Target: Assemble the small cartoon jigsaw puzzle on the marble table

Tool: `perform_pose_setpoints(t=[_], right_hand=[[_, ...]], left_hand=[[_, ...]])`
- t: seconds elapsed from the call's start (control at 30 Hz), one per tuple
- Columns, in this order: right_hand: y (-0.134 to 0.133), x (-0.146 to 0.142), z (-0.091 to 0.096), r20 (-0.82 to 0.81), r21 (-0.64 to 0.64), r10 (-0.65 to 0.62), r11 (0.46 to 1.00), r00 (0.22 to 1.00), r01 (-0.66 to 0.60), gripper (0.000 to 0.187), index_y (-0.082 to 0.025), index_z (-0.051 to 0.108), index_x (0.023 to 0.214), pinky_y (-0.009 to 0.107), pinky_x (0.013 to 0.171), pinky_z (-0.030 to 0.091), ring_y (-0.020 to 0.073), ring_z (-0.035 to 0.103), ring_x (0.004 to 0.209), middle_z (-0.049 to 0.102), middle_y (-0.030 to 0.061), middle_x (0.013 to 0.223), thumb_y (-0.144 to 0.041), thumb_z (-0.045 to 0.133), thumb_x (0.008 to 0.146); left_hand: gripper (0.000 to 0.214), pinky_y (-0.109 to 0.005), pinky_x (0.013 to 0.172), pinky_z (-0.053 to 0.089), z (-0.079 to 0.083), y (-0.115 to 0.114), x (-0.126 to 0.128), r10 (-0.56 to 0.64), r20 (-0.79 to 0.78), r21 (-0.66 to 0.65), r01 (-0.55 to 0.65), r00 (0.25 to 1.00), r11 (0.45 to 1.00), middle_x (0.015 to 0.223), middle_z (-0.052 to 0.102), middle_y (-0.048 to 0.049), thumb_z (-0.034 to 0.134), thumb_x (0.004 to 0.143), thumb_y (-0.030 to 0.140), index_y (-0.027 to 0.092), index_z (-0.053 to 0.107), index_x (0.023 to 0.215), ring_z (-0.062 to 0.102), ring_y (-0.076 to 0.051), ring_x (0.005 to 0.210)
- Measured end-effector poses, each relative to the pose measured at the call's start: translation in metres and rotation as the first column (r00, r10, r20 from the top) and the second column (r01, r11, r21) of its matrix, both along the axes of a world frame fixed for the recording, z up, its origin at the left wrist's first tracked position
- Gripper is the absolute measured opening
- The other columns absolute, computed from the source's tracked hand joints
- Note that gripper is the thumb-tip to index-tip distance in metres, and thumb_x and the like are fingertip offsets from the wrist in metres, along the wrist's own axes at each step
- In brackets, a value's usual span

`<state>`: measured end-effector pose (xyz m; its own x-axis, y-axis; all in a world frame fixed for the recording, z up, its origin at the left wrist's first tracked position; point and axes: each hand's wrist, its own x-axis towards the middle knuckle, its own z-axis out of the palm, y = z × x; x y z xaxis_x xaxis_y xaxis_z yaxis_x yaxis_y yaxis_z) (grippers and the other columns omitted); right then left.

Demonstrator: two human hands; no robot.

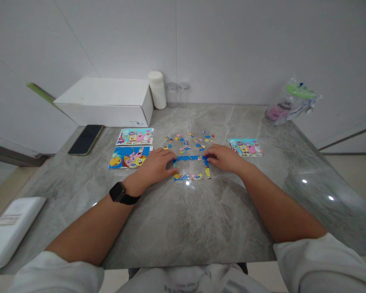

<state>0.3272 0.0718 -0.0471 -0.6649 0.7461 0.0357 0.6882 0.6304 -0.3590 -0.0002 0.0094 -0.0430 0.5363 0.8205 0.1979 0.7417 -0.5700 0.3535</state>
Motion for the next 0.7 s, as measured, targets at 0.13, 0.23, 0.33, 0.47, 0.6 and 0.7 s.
perform_pose_setpoints(t=[0.13, 0.23, 0.33, 0.47, 0.6, 0.7], right_hand=[[-0.004, -0.001, 0.005, 0.017, -0.030, 0.012, 0.999, 1.000, -0.011, 0.021, -0.024, 0.078, 0.113, 0.038, 0.091, 0.054, 0.0259, 0.069, 0.102, 0.075, 0.0091, 0.110, -0.026, 0.072, 0.093], [-0.008, 0.000, 0.009, 0.031, -0.046, 0.014, 0.999, 0.999, -0.013, 0.029, -0.023, 0.076, 0.118, 0.040, 0.095, 0.055, 0.0285, 0.069, 0.108, 0.073, 0.0109, 0.116, -0.031, 0.078, 0.090], [-0.014, -0.001, 0.013, 0.044, -0.044, 0.036, 0.998, 0.998, -0.034, 0.040, -0.023, 0.075, 0.120, 0.042, 0.099, 0.054, 0.0305, 0.068, 0.113, 0.071, 0.0114, 0.120, -0.031, 0.086, 0.083], [-0.019, -0.001, 0.015, 0.093, -0.059, 0.044, 0.998, 0.995, -0.039, 0.046, -0.024, 0.075, 0.119, 0.043, 0.100, 0.055, 0.0317, 0.068, 0.113, 0.070, 0.0116, 0.120, -0.025, 0.090, 0.076], [-0.021, -0.002, 0.018, 0.122, -0.073, 0.047, 0.997, 0.991, -0.038, 0.048, -0.024, 0.075, 0.120, 0.043, 0.102, 0.054, 0.0325, 0.068, 0.115, 0.070, 0.0118, 0.122, -0.020, 0.090, 0.075], [-0.022, -0.003, 0.022, 0.167, -0.090, 0.055, 0.995, 0.984, -0.040, 0.048, -0.023, 0.075, 0.122, 0.043, 0.105, 0.053, 0.0327, 0.067, 0.118, 0.069, 0.0127, 0.125, -0.020, 0.089, 0.076]], left_hand=[[0.046, -0.056, 0.108, 0.050, 0.000, -0.003, 0.001, 0.006, -0.016, -0.037, -0.006, 1.000, 0.999, 0.130, 0.073, -0.0119, 0.081, 0.085, 0.053, 0.024, 0.071, 0.120, 0.065, -0.037, 0.123], [0.066, -0.056, 0.111, 0.048, 0.002, -0.007, 0.001, 0.006, -0.045, -0.049, -0.008, 0.999, 0.999, 0.138, 0.068, -0.0140, 0.087, 0.076, 0.063, 0.023, 0.068, 0.125, 0.061, -0.040, 0.130], [0.072, -0.055, 0.112, 0.047, 0.002, -0.011, 0.002, -0.009, -0.087, -0.053, 0.004, 0.996, 0.999, 0.141, 0.066, -0.0150, 0.089, 0.072, 0.065, 0.023, 0.066, 0.125, 0.059, -0.041, 0.132], [0.060, -0.054, 0.110, 0.048, 0.000, -0.012, 0.002, -0.014, -0.103, -0.034, 0.011, 0.995, 0.999, 0.138, 0.067, -0.0140, 0.088, 0.077, 0.060, 0.023, 0.067, 0.119, 0.060, -0.039, 0.131], [0.053, -0.052, 0.109, 0.049, 0.002, -0.010, 0.001, -0.035, -0.142, -0.024, 0.032, 0.989, 0.999, 0.133, 0.069, -0.0126, 0.087, 0.078, 0.058, 0.023, 0.069, 0.115, 0.063, -0.037, 0.127], [0.050, -0.051, 0.109, 0.049, 0.005, -0.009, 0.002, -0.040, -0.181, -0.042, 0.032, 0.983, 0.999, 0.133, 0.070, -0.0121, 0.085, 0.080, 0.057, 0.023, 0.070, 0.115, 0.063, -0.036, 0.127]])
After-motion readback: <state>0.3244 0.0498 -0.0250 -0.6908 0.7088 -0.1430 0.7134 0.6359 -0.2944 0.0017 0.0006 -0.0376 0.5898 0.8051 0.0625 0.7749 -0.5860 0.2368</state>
